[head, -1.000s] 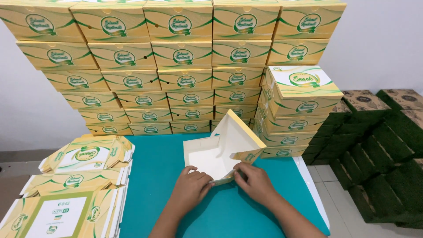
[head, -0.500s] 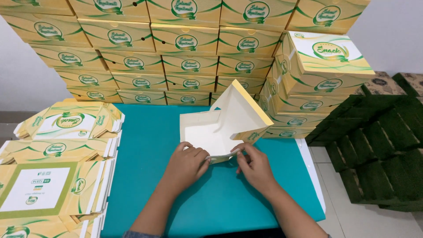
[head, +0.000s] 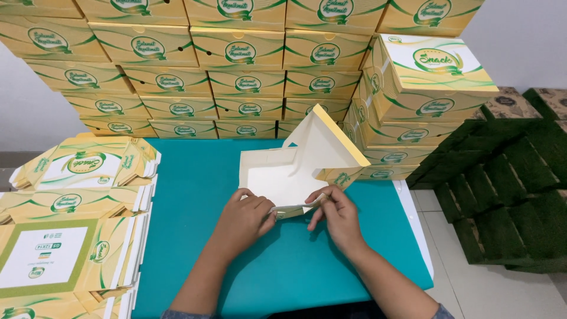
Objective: The person assembles flat-packed cardboard boxes on a teal table. They fold the sides and flaps of the printed cardboard, tuck in the tabs to form the box shape, and then place the completed box aside. The process is repeated with a second box.
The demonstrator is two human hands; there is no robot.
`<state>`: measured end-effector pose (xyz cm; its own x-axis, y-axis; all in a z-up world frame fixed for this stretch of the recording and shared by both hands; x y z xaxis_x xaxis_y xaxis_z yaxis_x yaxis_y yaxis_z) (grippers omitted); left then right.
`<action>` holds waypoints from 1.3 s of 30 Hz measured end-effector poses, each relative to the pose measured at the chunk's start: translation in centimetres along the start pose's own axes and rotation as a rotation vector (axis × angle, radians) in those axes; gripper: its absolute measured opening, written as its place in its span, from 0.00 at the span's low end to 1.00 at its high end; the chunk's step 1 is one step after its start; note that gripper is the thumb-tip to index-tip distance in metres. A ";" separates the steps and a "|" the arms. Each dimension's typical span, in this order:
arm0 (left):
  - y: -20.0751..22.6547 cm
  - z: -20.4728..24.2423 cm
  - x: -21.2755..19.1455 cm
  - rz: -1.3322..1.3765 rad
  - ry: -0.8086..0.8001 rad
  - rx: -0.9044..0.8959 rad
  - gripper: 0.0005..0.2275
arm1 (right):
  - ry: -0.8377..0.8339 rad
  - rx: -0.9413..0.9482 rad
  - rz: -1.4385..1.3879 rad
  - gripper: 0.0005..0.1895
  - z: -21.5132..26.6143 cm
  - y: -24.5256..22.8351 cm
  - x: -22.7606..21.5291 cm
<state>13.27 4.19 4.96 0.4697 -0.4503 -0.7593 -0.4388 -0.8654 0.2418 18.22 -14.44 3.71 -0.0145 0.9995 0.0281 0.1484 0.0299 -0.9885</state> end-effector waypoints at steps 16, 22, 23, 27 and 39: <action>-1.2 1.0 0.2 -0.106 0.139 0.089 0.08 | -0.111 -0.176 -0.058 0.02 1.2 1.2 0.9; -2.1 1.5 1.1 -0.083 0.157 0.089 0.08 | -0.136 -0.310 -0.117 0.01 1.6 1.8 0.8; -2.3 1.4 1.0 -0.074 0.162 0.073 0.09 | -0.106 -0.292 -0.170 0.01 1.5 1.8 0.7; -2.6 1.5 1.3 -0.042 0.164 0.053 0.09 | -0.067 -0.306 -0.218 0.02 1.4 0.8 0.8; 0.1 0.8 0.2 0.072 0.072 0.088 0.08 | -0.153 -0.794 0.564 0.07 3.3 -1.9 3.3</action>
<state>12.71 4.17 4.35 0.4872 -0.5277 -0.6958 -0.5374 -0.8092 0.2375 14.66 -11.24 5.22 0.1433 0.8591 -0.4913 0.7930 -0.3966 -0.4623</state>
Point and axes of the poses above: each hand's wrist, its own z-axis away from the middle knuckle, its own x-axis out of the palm, y = z × x, the point moved 5 cm from there along -z, towards the middle knuckle, and after that the axes turned 14 degrees about y, right-handed, at the moved point
